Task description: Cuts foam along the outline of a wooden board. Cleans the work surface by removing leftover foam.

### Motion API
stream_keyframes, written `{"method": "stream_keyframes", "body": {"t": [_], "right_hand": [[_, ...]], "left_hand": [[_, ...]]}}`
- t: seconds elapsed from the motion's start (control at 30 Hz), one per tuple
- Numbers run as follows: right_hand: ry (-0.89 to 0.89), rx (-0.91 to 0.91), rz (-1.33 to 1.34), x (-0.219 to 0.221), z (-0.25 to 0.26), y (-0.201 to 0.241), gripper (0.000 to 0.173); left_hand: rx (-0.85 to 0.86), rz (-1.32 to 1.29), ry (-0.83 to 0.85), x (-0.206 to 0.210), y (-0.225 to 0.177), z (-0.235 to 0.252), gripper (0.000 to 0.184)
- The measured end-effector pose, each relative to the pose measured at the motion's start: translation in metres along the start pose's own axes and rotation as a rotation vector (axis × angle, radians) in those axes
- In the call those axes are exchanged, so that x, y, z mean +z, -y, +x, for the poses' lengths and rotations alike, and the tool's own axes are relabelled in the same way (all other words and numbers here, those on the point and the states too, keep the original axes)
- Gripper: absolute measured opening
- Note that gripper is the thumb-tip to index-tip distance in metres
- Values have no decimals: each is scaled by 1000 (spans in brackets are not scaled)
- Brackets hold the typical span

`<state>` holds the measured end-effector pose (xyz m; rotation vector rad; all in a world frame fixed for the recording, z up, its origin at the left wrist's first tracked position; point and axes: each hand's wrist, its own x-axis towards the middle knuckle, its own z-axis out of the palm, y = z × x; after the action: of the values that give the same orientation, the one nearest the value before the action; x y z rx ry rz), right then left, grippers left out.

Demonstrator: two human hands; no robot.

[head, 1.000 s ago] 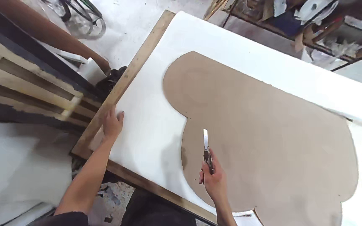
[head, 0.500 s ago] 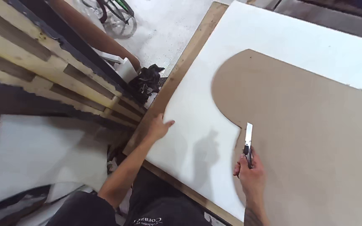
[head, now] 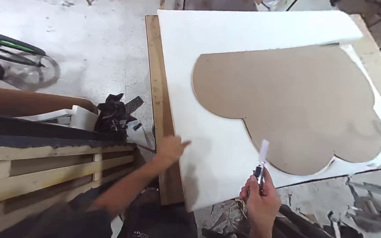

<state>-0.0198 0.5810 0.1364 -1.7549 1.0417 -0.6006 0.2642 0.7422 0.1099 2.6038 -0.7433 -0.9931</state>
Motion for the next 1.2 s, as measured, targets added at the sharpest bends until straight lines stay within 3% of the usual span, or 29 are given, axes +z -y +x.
{"method": "stream_keyframes", "body": {"t": [0.13, 0.23, 0.33, 0.43, 0.53, 0.63, 0.73, 0.87, 0.93, 1.03, 1.13, 1.2], "right_hand": [[-51, 2, -6, 5, 16, -29, 57], [4, 95, 12, 37, 13, -54, 60], [-22, 136, 110, 62, 28, -35, 61], [-93, 183, 132, 82, 42, -10, 61], [-222, 222, 104, 107, 64, 20, 63], [-336, 275, 70, 162, 88, 59, 61], [-355, 311, 39, 236, 133, 93, 59], [-396, 217, 11, 330, 241, 135, 60], [-435, 178, -42, 352, 292, 150, 60], [-450, 287, -40, 365, 353, 155, 59], [-416, 439, 22, 371, 409, 146, 56], [-399, 444, 66, 376, 453, 134, 56]], "left_hand": [[213, -226, -368, -77, 38, 142, 57], [105, -270, -406, -114, 75, 225, 59], [-21, -425, -469, -165, 89, 306, 57], [-35, -734, -428, -214, 98, 388, 59], [29, -1059, -232, -262, 83, 479, 73], [3, -1218, -146, -302, 60, 545, 81], [89, -1233, -68, -330, 68, 580, 77], [433, -1271, -48, -348, 86, 579, 64], [404, -1186, -104, -330, 102, 586, 68], [311, -984, -178, -324, 110, 612, 72], [138, -1309, 73, -353, 98, 617, 53], [116, -1469, 241, -376, 94, 608, 40]]}}
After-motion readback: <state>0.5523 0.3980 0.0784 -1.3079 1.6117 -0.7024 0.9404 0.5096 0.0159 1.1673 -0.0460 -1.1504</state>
